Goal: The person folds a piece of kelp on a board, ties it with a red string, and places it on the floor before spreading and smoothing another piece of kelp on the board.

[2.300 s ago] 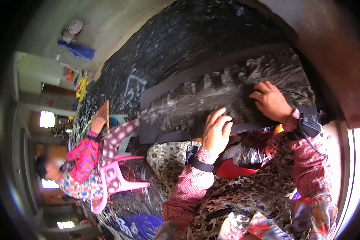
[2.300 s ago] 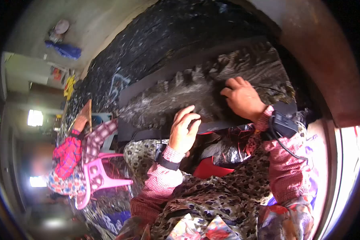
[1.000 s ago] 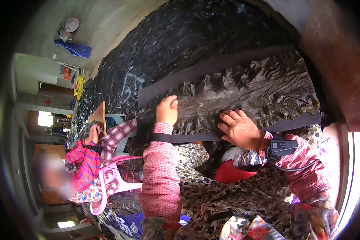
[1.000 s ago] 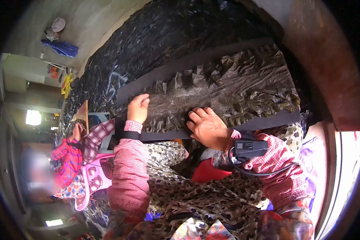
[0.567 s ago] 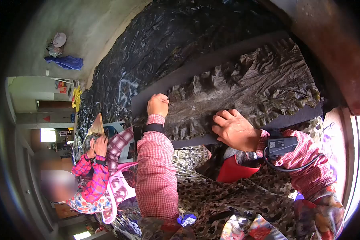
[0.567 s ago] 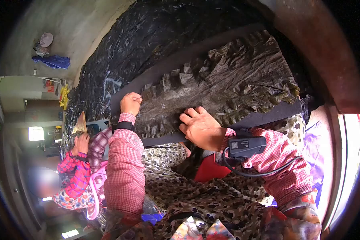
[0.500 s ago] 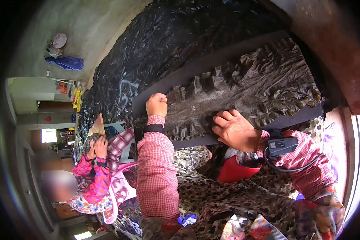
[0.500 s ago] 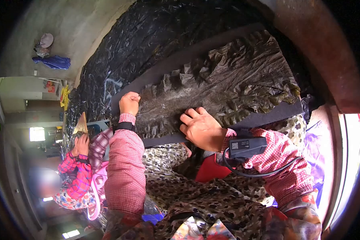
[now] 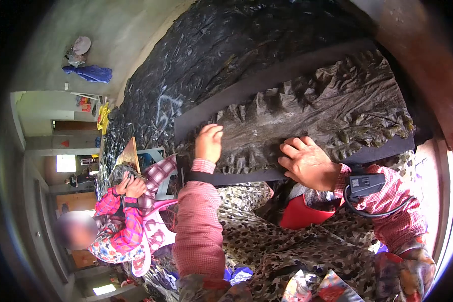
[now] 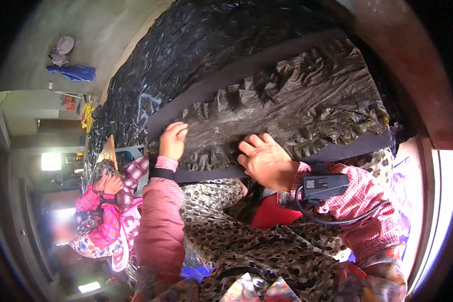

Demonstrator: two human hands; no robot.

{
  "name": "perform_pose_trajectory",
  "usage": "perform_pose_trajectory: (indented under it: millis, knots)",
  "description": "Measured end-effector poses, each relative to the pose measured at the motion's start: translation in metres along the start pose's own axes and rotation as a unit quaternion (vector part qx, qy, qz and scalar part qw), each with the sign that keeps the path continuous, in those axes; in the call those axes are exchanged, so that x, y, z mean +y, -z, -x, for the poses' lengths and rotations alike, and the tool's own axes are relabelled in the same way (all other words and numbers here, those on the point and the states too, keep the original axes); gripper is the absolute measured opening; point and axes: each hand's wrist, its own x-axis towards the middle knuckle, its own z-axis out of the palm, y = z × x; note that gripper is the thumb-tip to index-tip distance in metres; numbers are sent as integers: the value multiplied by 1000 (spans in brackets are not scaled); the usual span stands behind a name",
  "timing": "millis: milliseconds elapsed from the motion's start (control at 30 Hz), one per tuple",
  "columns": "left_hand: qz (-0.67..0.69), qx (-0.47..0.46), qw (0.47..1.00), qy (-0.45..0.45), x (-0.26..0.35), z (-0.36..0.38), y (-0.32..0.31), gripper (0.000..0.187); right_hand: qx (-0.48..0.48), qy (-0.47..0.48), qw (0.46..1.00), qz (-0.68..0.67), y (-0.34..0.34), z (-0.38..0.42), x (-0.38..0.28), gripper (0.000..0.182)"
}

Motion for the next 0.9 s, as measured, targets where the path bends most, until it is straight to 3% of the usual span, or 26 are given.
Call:
perform_pose_trajectory:
  millis: [100,167,300,400,500,533,667,733,867,900]
  knots:
    - [-67,-17,997,21,6,0,-20,32,0,0,1000,3,-2,1,1,36]
    - [-120,-43,988,84,12,-2,-24,44,4,2,1000,3,-4,2,2,36]
    - [-144,-79,979,124,-4,-4,-29,51,5,6,1000,-5,-2,1,1,38]
    - [-124,-31,983,133,-11,-5,-23,45,-1,3,1000,-5,0,1,1,38]
    - [-28,119,990,74,-20,0,12,29,1,2,1000,-7,-1,1,2,39]
    - [3,48,994,96,-22,5,22,29,5,5,1000,-4,-2,2,2,39]
    - [-97,-89,982,139,-47,25,9,40,-1,5,1000,5,0,1,1,39]
    - [-66,-100,975,188,-46,24,8,44,12,6,1000,-2,-1,2,1,38]
    - [-74,-93,976,182,-50,26,10,51,23,9,1000,-7,-1,1,3,38]
    - [-87,-104,966,223,-49,27,13,55,19,7,1000,-12,1,2,2,39]
